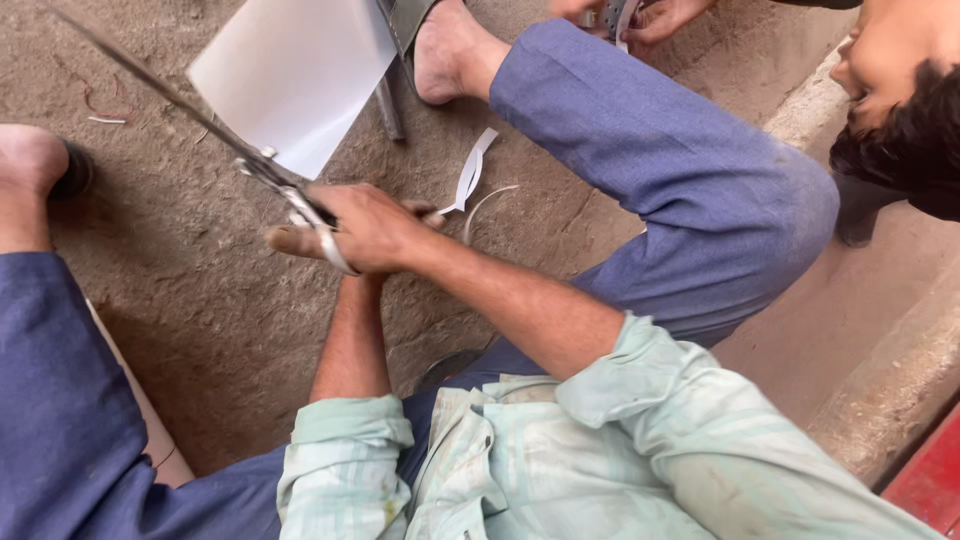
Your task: The person sits on the ground and uses shears to cut a white sheet into narrow strips. A second person's hands occasionally appear to collect the cut strips. The cutting continues throughout the clip.
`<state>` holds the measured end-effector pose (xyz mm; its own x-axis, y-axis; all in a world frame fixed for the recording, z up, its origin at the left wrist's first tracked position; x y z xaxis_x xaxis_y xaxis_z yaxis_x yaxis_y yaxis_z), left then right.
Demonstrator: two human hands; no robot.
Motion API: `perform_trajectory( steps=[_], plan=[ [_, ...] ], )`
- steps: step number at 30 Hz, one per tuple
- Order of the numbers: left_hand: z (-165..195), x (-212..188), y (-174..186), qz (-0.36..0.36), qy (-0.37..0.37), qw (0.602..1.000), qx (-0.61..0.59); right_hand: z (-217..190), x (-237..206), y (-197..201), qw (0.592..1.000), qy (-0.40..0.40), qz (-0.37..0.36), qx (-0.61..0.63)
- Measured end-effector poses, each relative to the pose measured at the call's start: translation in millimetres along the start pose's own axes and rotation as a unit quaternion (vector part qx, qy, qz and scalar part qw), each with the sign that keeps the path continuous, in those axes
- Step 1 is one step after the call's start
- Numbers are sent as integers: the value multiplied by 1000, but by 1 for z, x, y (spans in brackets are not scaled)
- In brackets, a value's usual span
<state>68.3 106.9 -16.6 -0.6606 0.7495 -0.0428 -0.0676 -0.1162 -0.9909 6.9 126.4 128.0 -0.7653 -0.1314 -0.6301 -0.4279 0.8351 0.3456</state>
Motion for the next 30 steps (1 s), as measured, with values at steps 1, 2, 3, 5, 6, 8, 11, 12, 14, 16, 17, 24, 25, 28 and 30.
perform_trajectory(
  steps=[1, 2, 3, 5, 6, 8, 11, 12, 14, 16, 17, 24, 25, 28, 30],
  plan=[
    [11, -3, -16, -118, -29, 993, -7, 1, -13, -2, 999, 13, -7, 29],
    [14, -6, 6, 12, 57, 973, 223, 1, -27, 3, 997, 52, 15, 62],
    [38, -17, 30, 150, 141, 876, 435, 2, -42, 7, 990, 96, 29, 98],
    [87, -47, 54, 376, 185, 757, 502, 26, -65, 3, 985, 15, -65, 158],
    [100, -55, 59, 455, 130, 791, 387, 47, -82, -4, 977, -108, -123, 137],
    [131, -61, 59, 539, -12, 795, 279, 59, -107, -12, 941, -163, -145, 259],
    [141, -44, 49, 543, -23, 784, 301, 72, -130, -10, 943, -188, -173, 212],
    [139, -36, 45, 520, -14, 791, 322, 73, -136, -13, 939, -181, -179, 231],
    [137, -17, 37, 492, -12, 789, 369, 81, -136, -17, 932, -197, -183, 242],
    [140, -4, 29, 466, -10, 763, 447, 94, -140, -20, 923, -253, -169, 237],
    [141, 2, 25, 456, -11, 737, 499, 97, -140, -21, 923, -258, -160, 235],
    [148, 6, 16, 475, 11, 647, 596, 98, -128, -29, 934, -253, -157, 198],
    [150, 2, 16, 477, 17, 658, 582, 97, -129, -31, 933, -253, -161, 199],
    [155, -10, 19, 480, 18, 698, 531, 92, -128, -36, 936, -218, -170, 217],
    [156, -18, 20, 483, 9, 727, 489, 95, -126, -39, 937, -230, -169, 203]
  ],
)
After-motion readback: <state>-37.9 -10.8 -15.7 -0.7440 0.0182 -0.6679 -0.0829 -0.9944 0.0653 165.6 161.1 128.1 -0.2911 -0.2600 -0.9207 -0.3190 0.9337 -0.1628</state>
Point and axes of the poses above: each hand's wrist, its own x-axis towards the middle knuckle, its own y-axis out of the back of the hand, z = x × y, the point moved 7 cm from there along x, towards the middle knuckle, and after that the axes turned 6 degrees about -z, right-handed, at the moved point
